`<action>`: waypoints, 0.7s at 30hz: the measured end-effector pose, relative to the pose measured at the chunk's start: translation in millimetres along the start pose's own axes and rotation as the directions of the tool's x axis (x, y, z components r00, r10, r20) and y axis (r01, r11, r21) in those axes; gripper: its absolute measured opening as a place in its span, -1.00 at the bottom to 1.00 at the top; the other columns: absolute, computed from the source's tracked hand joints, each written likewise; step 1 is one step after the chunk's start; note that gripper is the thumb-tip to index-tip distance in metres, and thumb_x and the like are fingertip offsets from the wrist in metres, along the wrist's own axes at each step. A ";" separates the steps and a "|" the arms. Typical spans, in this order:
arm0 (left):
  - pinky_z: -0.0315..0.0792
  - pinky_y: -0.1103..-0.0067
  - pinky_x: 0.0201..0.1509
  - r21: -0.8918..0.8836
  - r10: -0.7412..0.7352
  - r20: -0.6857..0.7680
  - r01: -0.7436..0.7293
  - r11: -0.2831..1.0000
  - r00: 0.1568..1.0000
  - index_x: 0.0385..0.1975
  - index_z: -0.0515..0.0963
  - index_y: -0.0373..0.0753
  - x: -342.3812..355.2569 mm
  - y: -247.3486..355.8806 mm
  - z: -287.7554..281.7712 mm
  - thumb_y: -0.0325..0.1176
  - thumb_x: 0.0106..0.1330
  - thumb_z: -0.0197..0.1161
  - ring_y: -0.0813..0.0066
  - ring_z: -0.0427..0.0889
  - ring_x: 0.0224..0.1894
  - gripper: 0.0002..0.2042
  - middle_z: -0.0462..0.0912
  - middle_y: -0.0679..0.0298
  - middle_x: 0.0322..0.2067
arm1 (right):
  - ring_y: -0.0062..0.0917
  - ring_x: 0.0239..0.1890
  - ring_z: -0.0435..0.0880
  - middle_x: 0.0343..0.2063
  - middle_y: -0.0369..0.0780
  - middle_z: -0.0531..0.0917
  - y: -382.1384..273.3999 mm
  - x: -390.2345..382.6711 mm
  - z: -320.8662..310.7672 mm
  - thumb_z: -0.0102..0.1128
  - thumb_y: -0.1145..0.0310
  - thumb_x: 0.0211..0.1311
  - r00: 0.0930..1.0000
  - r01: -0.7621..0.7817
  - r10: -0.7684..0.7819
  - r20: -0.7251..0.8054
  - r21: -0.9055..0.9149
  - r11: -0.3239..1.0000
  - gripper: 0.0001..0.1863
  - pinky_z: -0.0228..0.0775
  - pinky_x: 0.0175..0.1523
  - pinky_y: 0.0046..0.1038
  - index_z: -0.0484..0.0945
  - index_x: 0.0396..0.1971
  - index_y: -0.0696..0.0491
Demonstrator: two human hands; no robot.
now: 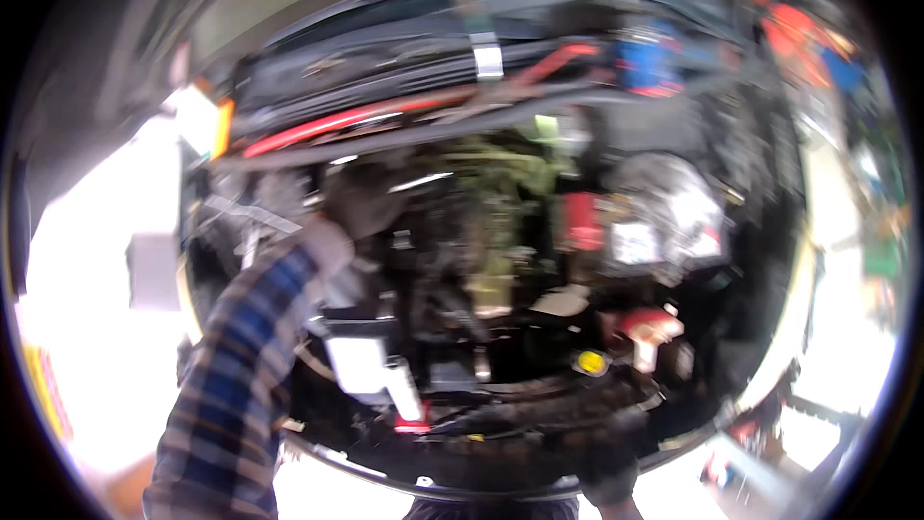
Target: The person works on a car engine with the hood open, using a wrench to tighten bolts and a pair of pliers to manipulate components within the engine bay. The individual is seen reaching into the engine compartment to adjust parts and secure connections.
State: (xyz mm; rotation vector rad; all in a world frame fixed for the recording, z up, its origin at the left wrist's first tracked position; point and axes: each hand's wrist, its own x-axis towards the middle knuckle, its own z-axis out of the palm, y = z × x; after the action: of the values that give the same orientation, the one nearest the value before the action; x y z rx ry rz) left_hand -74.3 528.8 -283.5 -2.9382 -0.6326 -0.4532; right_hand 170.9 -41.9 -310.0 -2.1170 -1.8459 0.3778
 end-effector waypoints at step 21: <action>0.61 0.38 -0.28 -0.692 -0.589 0.254 0.570 0.444 0.767 -0.11 0.61 -0.21 -92.3 95.7 -173.8 -0.25 0.50 0.21 0.30 0.75 -0.32 -0.82 0.73 0.19 -0.28 | -0.10 0.10 0.59 0.05 -0.06 0.63 -8.7 -25.3 19.2 0.20 0.15 0.23 0.977 -0.153 0.134 -0.169 -0.108 0.982 -0.53 0.45 0.21 -0.07 0.60 0.12 -0.02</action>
State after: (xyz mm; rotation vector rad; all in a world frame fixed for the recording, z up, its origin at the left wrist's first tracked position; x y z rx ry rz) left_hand -161.0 378.4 -150.3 -3.2998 -1.9132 -1.0268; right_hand 152.1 -64.8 -324.3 -2.2955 -1.6690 0.1248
